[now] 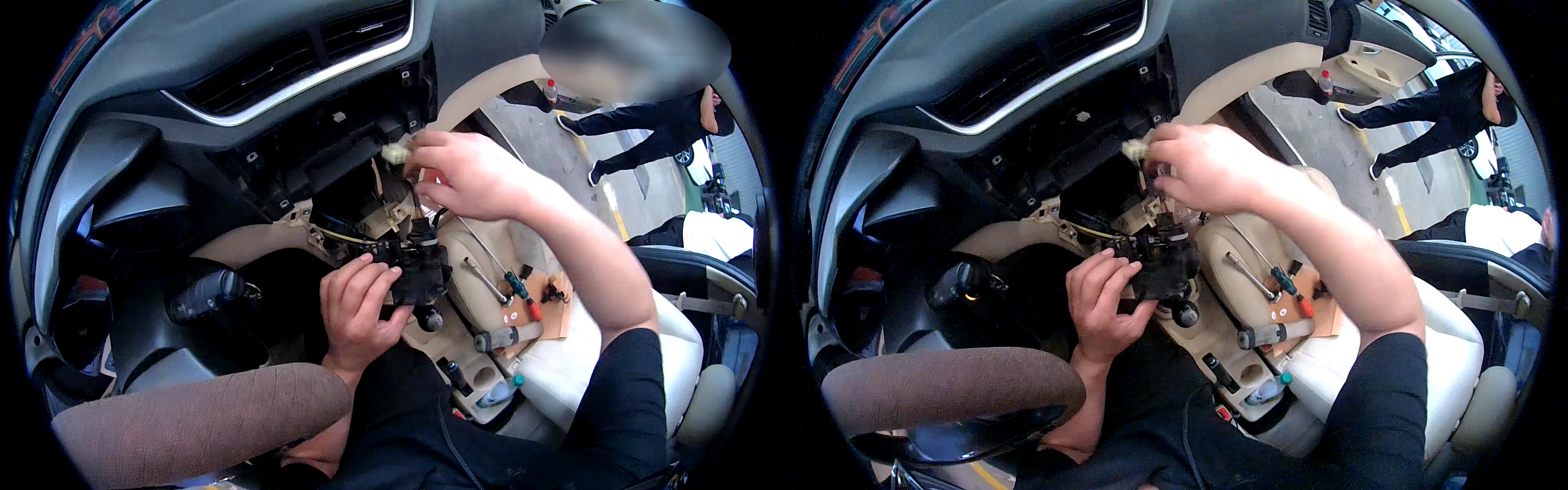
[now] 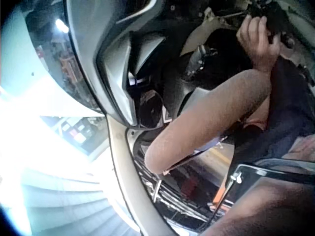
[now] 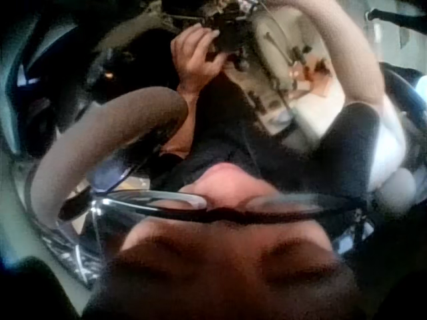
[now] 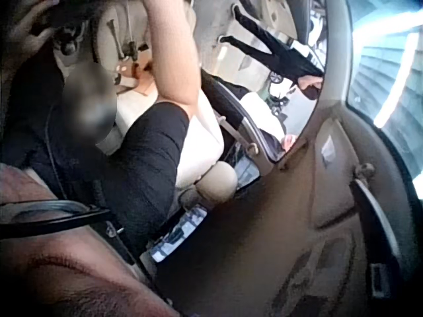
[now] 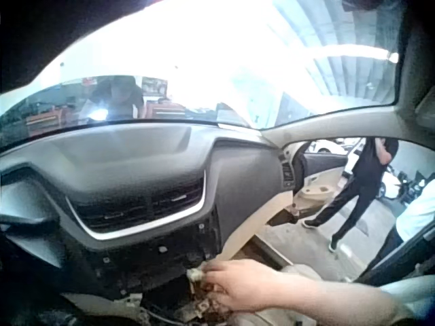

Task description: The person walks through a garage and enters a white sedan. They remove the center console panel and the car radio unit, then use a screwdriver to unscrew and remove the dashboard trim and ignition switch assembly.

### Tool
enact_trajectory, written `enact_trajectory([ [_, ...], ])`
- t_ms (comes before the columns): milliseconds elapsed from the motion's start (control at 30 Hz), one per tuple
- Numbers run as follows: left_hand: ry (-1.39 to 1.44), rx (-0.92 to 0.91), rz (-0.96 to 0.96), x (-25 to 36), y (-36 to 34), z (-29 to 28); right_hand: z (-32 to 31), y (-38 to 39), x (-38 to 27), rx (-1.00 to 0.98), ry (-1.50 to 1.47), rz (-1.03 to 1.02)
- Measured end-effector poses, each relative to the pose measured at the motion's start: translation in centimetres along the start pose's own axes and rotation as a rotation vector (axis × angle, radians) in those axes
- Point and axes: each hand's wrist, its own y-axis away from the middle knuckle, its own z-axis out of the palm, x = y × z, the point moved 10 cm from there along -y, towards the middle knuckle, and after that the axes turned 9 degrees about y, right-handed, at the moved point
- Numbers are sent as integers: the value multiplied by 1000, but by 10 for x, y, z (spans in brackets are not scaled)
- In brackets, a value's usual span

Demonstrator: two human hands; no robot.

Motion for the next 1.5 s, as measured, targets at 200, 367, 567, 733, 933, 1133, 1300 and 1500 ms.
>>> enact_trajectory([
  [200,62,13,29,-8,15,-6,89,94,40,-77,-472,605],
  [367,79,-28,7,-16,21,-7,168,138,5,-83,-1181,701],
  [567,125,167,-237,-41,42,-17,195,148,-15,55,-1351,702],
  [733,153,40,-325,-49,43,-9,182,147,-35,102,-1547,666],
  [933,381,296,-436,-51,55,-11,156,137,-30,203,-1339,567],
  [1133,329,273,-411,-57,54,-13,156,135,-26,234,-1366,660],
  [1300,230,187,-378,-55,36,-10,164,127,-12,285,-1458,681],
  [1500,217,158,-351,-63,14,-10,161,114,-3,279,-1448,636],
])
